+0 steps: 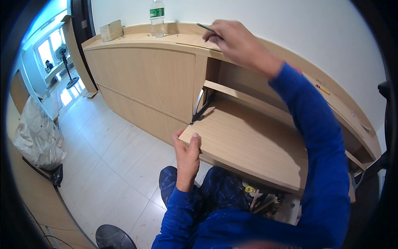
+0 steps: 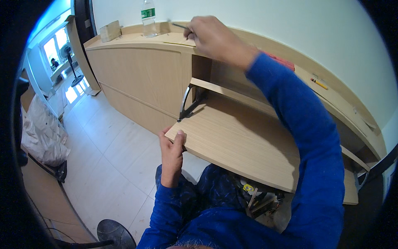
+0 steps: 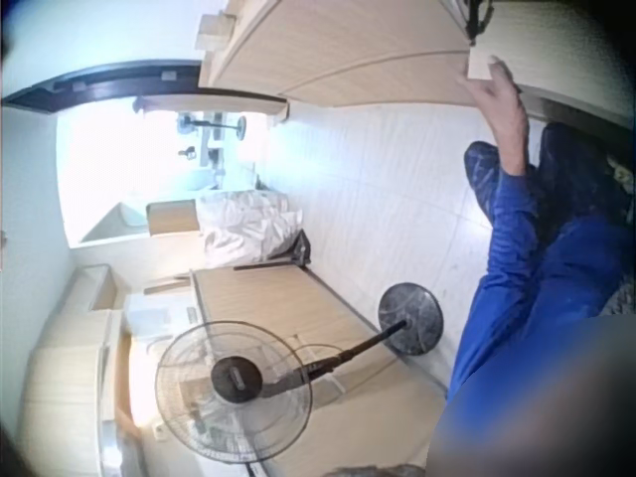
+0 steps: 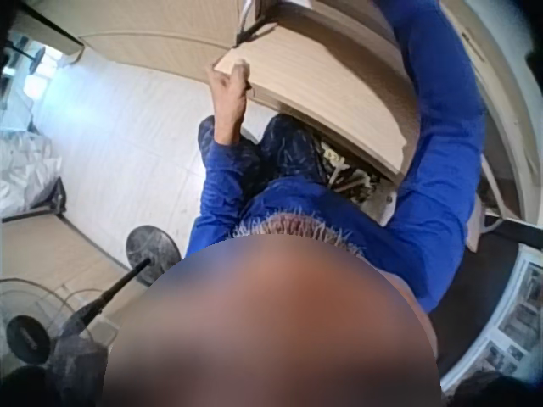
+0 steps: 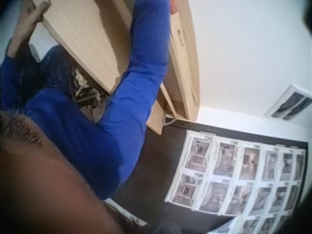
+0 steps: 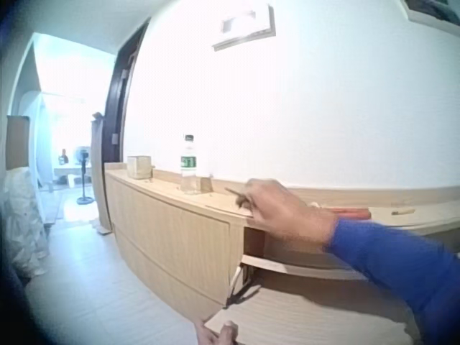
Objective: The person assembles a light-colored wooden cabinet by attaching a curved front panel and installing a pull-down shelf. They use a screwdriver to secure the shelf brackets and test the shelf's movement.
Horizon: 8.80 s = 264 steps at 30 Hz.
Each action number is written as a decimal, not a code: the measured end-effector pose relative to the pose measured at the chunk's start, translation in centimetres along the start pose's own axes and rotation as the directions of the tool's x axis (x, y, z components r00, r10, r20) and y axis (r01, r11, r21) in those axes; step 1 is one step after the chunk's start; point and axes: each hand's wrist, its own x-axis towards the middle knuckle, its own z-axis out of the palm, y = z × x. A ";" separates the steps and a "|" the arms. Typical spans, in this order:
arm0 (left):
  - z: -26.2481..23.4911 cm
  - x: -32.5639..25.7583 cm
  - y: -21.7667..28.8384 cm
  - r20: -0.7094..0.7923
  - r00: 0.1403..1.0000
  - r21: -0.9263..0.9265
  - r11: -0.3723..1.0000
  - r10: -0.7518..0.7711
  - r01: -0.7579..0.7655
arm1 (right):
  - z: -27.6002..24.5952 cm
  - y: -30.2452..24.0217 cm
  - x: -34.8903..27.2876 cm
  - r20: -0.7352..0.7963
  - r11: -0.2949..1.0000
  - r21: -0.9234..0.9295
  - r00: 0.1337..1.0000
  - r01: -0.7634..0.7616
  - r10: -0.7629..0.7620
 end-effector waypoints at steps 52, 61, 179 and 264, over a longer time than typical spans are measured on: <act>-4.3 4.4 -3.9 0.279 0.891 0.145 0.901 0.359 -0.408 | -16.8 -19.8 -37.6 -0.332 0.201 -0.152 0.241 -0.968 0.912; -4.5 4.7 -4.2 0.233 0.895 0.224 0.874 0.381 -0.431 | -12.3 -21.1 -42.9 -0.613 0.141 0.235 -0.034 -0.962 0.789; 66.8 -26.0 -19.4 0.994 -0.070 0.003 0.634 -0.090 -0.774 | -13.2 -56.8 -63.4 -0.349 -0.410 0.822 -0.919 -0.395 0.184; 65.8 -23.0 -23.0 0.910 -0.289 -0.284 -0.062 0.297 -0.957 | -31.0 6.6 -73.5 -0.065 0.102 -0.827 0.274 -0.553 0.960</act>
